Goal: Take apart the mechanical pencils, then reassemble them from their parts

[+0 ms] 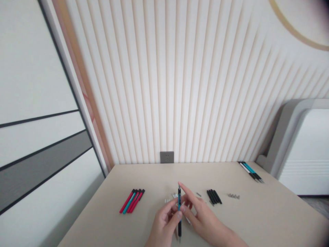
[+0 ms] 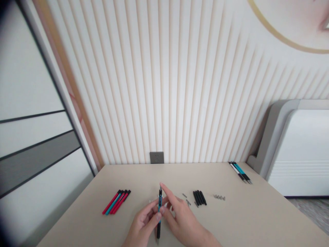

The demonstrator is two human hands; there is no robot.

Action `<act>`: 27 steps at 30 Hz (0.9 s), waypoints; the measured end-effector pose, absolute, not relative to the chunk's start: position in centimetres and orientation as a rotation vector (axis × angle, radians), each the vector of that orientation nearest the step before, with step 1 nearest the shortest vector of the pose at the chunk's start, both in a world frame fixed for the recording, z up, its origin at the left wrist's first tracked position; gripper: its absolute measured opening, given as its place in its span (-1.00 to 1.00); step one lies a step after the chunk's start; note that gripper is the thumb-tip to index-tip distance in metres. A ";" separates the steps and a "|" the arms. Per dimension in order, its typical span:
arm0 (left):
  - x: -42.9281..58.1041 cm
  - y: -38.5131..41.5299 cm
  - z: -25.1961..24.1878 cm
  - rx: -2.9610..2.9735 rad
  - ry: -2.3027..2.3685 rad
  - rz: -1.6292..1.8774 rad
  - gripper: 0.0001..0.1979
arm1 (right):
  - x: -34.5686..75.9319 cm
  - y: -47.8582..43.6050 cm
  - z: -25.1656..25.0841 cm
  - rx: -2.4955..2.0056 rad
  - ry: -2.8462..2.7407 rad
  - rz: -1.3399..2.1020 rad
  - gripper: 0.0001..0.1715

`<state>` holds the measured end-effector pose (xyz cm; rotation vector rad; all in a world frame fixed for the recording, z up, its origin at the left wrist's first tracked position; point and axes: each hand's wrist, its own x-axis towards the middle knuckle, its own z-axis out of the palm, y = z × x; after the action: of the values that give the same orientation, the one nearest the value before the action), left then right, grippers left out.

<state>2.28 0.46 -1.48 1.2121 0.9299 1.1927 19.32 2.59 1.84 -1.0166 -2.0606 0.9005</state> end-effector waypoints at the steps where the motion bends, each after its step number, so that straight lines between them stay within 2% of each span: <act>1: 2.3 0.5 -1.4 1.222 0.931 1.192 -0.52 | 19.3 2.5 2.0 -1.012 -2.062 0.892 -0.37; 6: 2.2 0.4 -1.3 1.286 0.946 1.179 -0.58 | 19.2 2.5 2.1 -1.024 -2.087 0.834 -0.48; 23: 2.2 0.4 -0.5 1.201 0.964 1.250 -0.52 | 18.7 1.9 1.5 -1.016 -2.053 0.737 -0.35; 27: 2.1 0.3 0.5 1.112 0.978 1.371 -0.57 | 18.5 1.3 1.7 -1.018 -2.157 0.672 -0.44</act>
<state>2.07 0.26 0.52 1.1118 0.9783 1.3710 18.54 1.28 1.72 -1.0177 -2.1569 0.6716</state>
